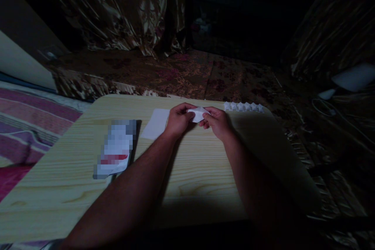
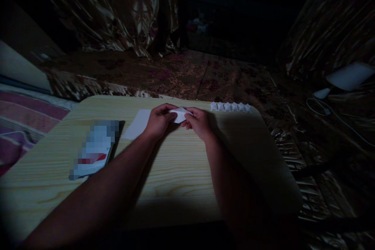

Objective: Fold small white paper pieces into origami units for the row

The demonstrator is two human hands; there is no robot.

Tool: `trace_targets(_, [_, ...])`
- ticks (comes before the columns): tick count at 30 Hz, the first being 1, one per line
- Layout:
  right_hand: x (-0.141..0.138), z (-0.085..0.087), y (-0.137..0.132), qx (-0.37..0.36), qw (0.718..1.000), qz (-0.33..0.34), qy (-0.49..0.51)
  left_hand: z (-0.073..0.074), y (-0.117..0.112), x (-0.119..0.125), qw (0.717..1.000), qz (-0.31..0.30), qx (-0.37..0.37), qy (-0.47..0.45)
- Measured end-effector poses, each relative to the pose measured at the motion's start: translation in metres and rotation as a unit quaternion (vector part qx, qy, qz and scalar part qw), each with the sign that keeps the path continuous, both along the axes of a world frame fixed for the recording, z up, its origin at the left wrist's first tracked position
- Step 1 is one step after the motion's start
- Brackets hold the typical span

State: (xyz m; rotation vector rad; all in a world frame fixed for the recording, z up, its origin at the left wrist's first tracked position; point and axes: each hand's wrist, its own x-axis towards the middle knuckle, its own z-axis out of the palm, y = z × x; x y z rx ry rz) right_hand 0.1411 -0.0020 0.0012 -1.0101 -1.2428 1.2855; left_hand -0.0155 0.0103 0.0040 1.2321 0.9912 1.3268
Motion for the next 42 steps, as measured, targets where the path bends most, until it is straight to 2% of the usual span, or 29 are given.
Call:
trace_targets(8, [0.0042, 0.0016, -0.0005, -0.013, 0.997, 0.042, 0.058, 0.0023, -0.0001, 0.0, 0.999, -0.01, -0.007, -0.045])
trace_targets(21, [0.0051, 0.0034, -0.0023, -0.028, 0.997, 0.04, 0.055, 0.0013, -0.0014, 0.0002, 1.0, 0.001, 0.002, -0.004])
trace_targets(32, [0.0002, 0.0011, -0.0011, 0.015, 1.0, -0.001, -0.006, -0.002, -0.0014, 0.0019, 1.0, -0.002, -0.002, -0.002])
trace_targets(39, [-0.0014, 0.0012, 0.0003, 0.025, 1.0, -0.01, -0.005, -0.0026, -0.0014, 0.0011, 1.0, 0.002, -0.004, 0.009])
trace_targets(42, [-0.0026, 0.002, 0.0002, 0.03, 0.999, -0.024, -0.019, -0.0008, -0.0025, 0.0011, 1.0, -0.015, -0.001, 0.019])
